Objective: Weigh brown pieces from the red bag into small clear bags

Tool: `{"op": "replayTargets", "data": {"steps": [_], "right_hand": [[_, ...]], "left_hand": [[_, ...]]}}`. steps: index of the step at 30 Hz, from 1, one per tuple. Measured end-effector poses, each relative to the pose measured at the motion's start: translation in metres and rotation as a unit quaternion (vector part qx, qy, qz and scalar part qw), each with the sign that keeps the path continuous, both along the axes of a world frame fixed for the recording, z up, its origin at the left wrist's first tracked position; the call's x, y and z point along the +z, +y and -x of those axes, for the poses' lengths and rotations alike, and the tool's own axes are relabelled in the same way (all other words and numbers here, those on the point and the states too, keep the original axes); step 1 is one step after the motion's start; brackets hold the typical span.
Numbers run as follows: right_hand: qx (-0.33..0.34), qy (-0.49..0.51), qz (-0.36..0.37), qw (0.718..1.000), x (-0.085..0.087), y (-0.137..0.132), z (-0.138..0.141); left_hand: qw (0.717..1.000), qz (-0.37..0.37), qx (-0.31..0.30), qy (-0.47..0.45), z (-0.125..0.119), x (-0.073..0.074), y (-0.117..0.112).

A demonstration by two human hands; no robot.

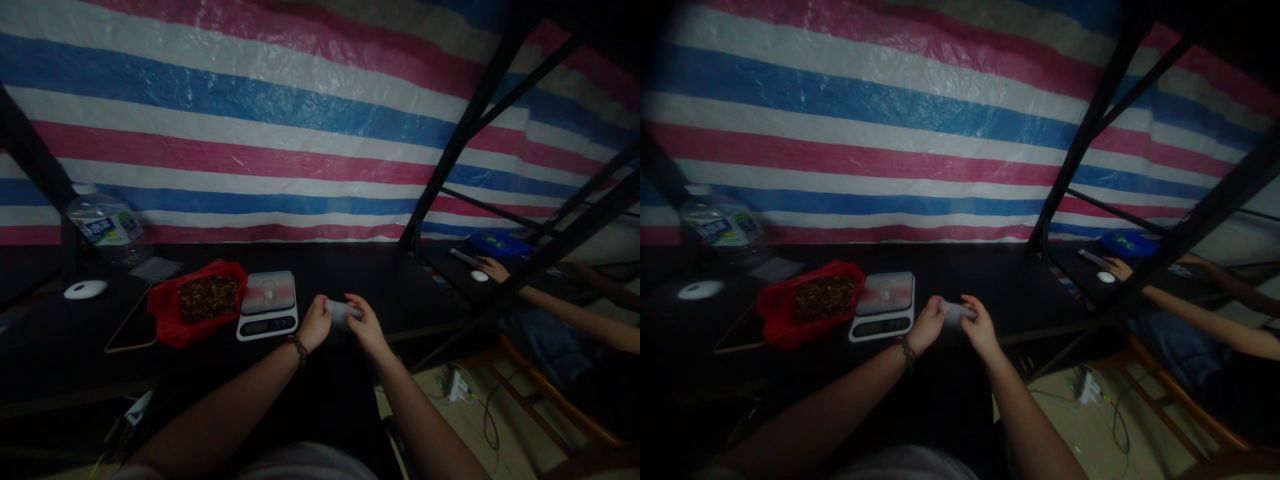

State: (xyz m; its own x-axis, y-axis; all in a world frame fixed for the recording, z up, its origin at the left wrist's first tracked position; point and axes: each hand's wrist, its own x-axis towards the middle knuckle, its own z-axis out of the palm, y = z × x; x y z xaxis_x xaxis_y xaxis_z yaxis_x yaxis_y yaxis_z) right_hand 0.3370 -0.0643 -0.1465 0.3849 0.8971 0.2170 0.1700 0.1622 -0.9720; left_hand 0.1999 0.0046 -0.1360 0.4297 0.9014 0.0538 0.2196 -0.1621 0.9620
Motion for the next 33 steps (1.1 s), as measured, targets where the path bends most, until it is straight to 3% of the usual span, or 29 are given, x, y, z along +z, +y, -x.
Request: {"op": "replayTargets", "data": {"steps": [9,18,24,29,33], "right_hand": [[0.008,0.007,0.033,0.999,0.005,-0.009,-0.012],[-0.001,0.009,0.038,0.999,0.019,-0.015,-0.006],[0.005,0.033,0.041,0.999,0.018,-0.017,-0.004],[0.055,-0.09,0.014,0.994,0.032,-0.024,-0.007],[0.073,-0.285,-0.002,0.956,0.058,-0.036,-0.004]], "left_hand": [[0.995,0.017,-0.072,-0.06,0.019,0.011,0.003],[0.995,0.042,-0.068,-0.064,0.028,0.022,-0.001],[0.996,0.041,-0.07,-0.042,0.034,0.032,-0.004],[0.996,0.026,-0.083,-0.01,0.043,0.039,-0.005],[0.989,-0.044,-0.133,0.045,0.046,0.041,-0.013]]}}
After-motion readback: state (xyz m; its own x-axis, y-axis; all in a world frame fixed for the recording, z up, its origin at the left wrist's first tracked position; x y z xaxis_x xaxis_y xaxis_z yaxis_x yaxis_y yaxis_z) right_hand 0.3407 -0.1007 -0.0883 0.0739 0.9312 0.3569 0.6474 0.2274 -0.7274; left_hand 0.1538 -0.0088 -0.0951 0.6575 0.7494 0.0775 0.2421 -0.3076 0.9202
